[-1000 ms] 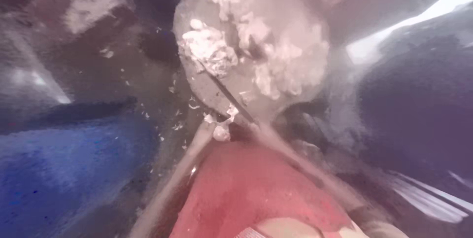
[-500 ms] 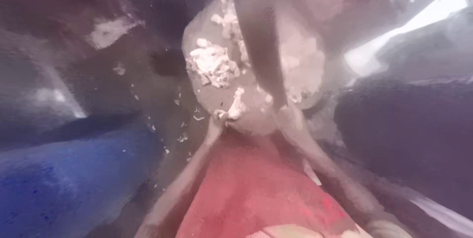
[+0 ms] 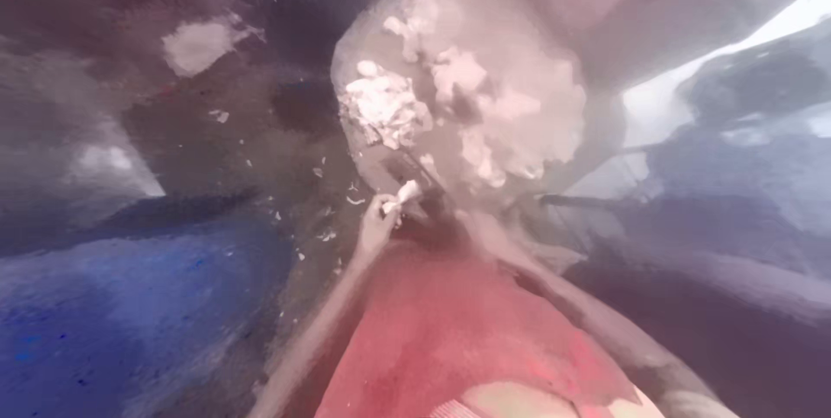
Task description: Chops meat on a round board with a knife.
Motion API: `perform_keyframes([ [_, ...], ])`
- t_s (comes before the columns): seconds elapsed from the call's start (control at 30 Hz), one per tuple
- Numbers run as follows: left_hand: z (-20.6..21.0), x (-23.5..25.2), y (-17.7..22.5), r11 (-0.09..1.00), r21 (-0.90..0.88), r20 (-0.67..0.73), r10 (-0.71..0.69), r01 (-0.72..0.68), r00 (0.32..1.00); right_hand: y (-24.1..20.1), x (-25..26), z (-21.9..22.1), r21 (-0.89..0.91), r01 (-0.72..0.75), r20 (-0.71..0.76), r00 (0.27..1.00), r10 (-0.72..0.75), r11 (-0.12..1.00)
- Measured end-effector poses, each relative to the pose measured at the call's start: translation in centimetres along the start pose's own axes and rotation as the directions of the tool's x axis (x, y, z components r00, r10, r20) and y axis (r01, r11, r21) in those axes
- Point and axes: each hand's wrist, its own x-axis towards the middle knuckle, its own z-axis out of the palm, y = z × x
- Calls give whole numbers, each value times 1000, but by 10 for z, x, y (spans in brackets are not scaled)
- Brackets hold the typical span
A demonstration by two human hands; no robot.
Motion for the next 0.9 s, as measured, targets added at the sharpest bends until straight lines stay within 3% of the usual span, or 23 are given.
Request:
perform_keyframes([
  [0.07,-6,11,-26,945,314,12,91,-90,996,-26,-10,-20,37,36,-44,998,-35,999],
  [0.13,-6,21,-49,868,482,-20,150,-122,989,-51,-27,-35,177,224,-141,970,-200,958],
  [0.23,-1,21,-55,829,537,-50,218,-158,975,-83,-50,-42,258,640,-365,758,-540,724],
  [0.3,0,18,-46,828,551,-47,157,-106,986,-86,-51,-31,171,743,-417,650,-636,647],
  [0.33,0,17,-39,839,538,-53,132,-83,990,-76,-44,-20,121,732,-392,656,-645,670],
  [0.37,1,14,-38,854,514,-65,129,-77,990,-58,-32,-6,66,675,-312,713,-628,735],
  [0.43,0,13,-47,880,463,-74,160,-108,984,-28,-2,14,-51,359,-24,932,-360,932],
  [0.47,-1,15,-51,852,509,-64,178,-121,982,-20,13,20,-98,210,101,975,-200,973],
  [0.53,-5,15,-53,827,551,-55,170,-112,984,-18,26,23,-136,91,185,981,-65,987],
  [0.6,-13,4,-47,852,523,-71,74,-26,995,-23,21,22,-132,64,210,977,-35,989],
  [0.67,-27,-8,-22,903,427,-86,-17,52,996,-20,22,21,-162,77,197,979,-44,984],
  [0.73,-42,-22,17,955,294,-65,-26,44,998,-12,26,26,-223,97,178,982,-58,970],
  [0.83,-53,-24,71,999,0,193,34,-35,981,-5,25,31,-285,101,225,974,-36,953],
  [0.9,-41,4,86,980,153,383,59,-127,922,3,27,38,-304,180,215,970,-117,935],
])
